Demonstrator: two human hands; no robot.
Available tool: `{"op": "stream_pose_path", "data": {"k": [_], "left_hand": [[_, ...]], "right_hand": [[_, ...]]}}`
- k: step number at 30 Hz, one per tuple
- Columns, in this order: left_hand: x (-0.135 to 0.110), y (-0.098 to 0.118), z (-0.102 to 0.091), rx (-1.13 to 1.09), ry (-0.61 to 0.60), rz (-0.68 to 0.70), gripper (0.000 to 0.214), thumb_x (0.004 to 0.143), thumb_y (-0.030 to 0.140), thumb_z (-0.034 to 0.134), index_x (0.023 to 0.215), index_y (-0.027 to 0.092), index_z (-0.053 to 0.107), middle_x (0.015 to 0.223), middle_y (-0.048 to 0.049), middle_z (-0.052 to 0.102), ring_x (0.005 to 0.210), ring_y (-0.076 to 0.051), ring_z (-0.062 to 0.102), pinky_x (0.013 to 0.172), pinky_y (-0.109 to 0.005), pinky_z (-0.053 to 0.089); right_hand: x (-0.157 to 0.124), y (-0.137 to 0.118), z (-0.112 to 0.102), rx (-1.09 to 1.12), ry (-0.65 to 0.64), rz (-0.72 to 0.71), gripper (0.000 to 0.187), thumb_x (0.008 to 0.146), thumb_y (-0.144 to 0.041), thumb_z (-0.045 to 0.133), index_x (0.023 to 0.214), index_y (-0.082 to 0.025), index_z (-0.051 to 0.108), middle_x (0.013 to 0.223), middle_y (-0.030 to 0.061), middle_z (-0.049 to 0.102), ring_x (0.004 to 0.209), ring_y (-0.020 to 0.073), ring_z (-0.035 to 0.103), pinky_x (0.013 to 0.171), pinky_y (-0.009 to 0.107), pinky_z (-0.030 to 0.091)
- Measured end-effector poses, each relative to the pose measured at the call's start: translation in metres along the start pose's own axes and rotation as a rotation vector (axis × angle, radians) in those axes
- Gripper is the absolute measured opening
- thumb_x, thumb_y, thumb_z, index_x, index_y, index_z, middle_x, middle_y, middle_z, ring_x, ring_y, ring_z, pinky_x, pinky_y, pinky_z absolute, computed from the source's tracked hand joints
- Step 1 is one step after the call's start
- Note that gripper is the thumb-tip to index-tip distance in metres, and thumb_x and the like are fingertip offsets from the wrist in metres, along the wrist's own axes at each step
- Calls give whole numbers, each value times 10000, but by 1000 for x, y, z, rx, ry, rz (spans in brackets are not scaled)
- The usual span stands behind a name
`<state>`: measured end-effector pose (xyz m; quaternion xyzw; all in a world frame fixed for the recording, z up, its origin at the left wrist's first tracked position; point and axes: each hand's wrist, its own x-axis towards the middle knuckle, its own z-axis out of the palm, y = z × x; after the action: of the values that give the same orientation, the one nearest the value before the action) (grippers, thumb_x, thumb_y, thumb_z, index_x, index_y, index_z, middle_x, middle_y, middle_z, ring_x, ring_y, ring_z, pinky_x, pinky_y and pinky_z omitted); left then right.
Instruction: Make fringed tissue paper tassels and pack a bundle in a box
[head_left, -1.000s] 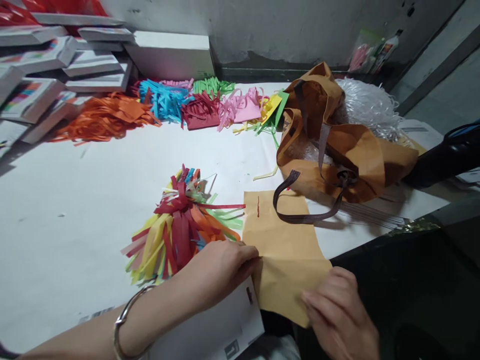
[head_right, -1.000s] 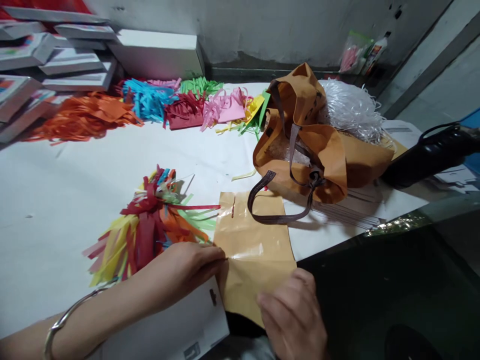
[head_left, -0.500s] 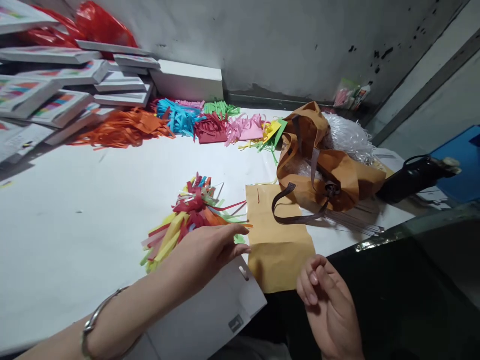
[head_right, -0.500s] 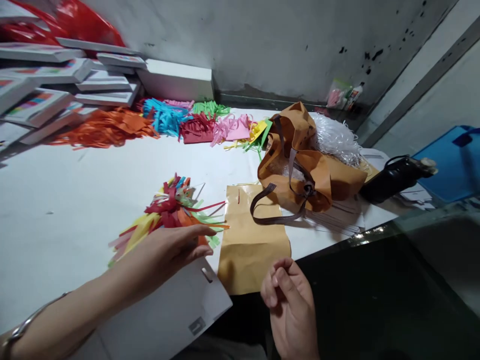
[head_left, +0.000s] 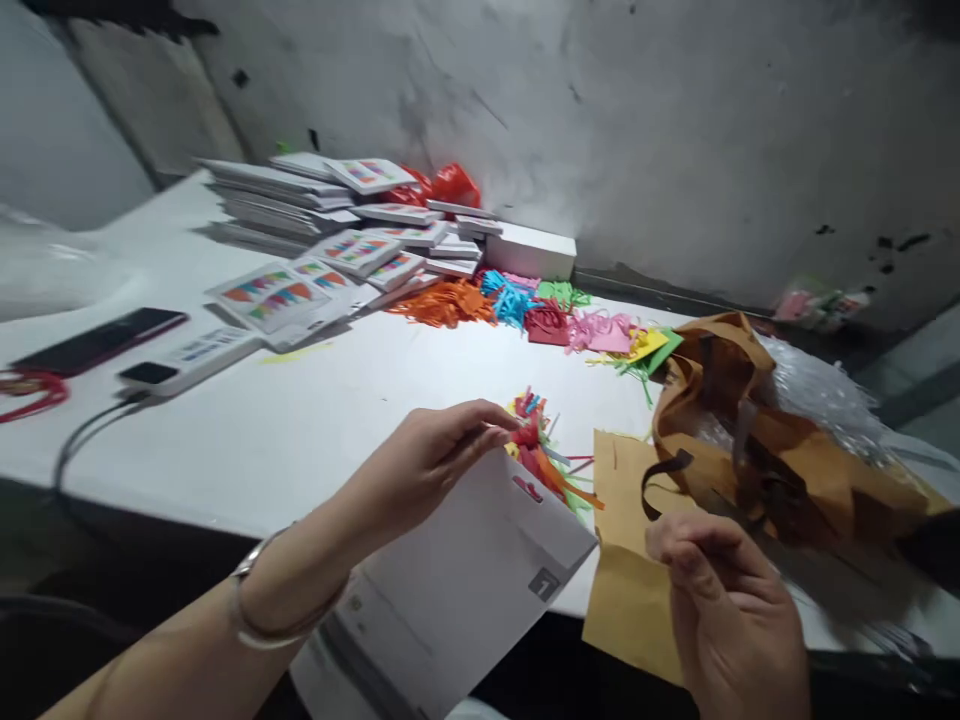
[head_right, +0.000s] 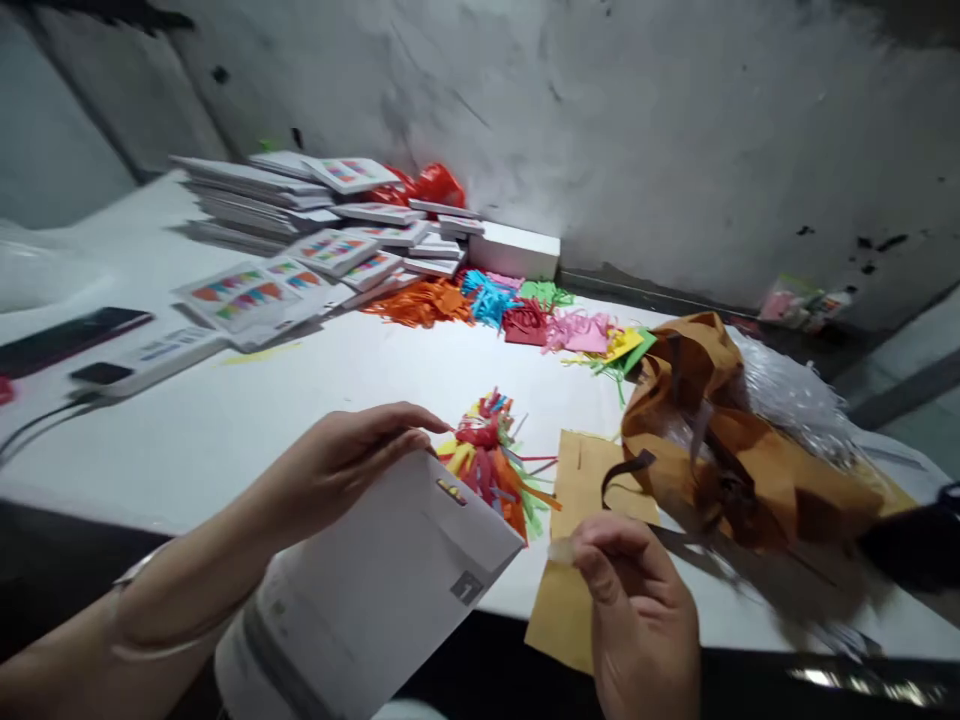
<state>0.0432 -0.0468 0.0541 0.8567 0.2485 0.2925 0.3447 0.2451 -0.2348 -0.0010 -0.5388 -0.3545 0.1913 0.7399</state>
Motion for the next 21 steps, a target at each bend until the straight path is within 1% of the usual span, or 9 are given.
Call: {"op": "stream_pose_path", "data": {"k": [2,4,6,7,9,11,16,21], "left_hand": [[0,-6,-2,-14,57,-11,282,998,374,480,997,204,706,907,-14,769,815,-171,692,715,-235,475],[1,-14,-2,-25,133,-38,274,995,360,489,959,197,706,901,-16,766,831,-175,689,731,-247,468],[1,-21,0,-51,200,-68,258,994,329,490,940,192,701,901,-18,762,841,-175,686,740,-252,466],[0,-24,1,-70,216,-80,249,993,314,490,935,190,699,903,-19,762,844,-173,686,744,-253,466],[-3,-29,3,-111,202,-92,235,990,290,494,932,190,698,911,-19,763,848,-171,687,752,-256,469],[-6,-32,5,-138,174,-103,224,989,275,500,936,190,700,914,-20,765,848,-170,689,760,-261,472],[-11,-36,8,-167,170,-119,218,997,253,502,957,181,703,929,-28,766,858,-169,691,768,-271,473],[-8,-36,10,-183,150,-101,234,1014,264,494,965,173,704,896,-24,760,821,-161,684,733,-268,470]], "right_hand": [[15,-6,15,-81,-157,-69,92,838,-288,775,848,-245,694,806,-11,655,780,132,626,722,212,505],[27,-9,34,-207,-362,-104,52,880,-292,725,880,-255,688,846,-9,664,795,137,625,695,209,495],[36,-10,53,-351,-538,-138,65,915,-314,677,881,-258,671,850,-15,659,797,139,613,686,216,478],[39,-8,62,-416,-595,-162,82,925,-322,660,875,-258,660,841,-18,652,792,141,604,687,224,469],[42,-4,75,-510,-656,-218,105,933,-328,641,858,-255,638,810,-25,634,771,146,585,685,244,447],[43,1,82,-565,-689,-251,111,938,-320,629,849,-254,621,801,-27,625,763,152,570,687,261,432],[46,9,85,-644,-776,-304,97,925,-268,639,838,-256,599,796,-39,627,753,158,538,715,287,398],[52,10,87,-712,-803,-329,85,923,-215,629,861,-258,591,821,-39,636,770,167,521,724,296,376]]}}
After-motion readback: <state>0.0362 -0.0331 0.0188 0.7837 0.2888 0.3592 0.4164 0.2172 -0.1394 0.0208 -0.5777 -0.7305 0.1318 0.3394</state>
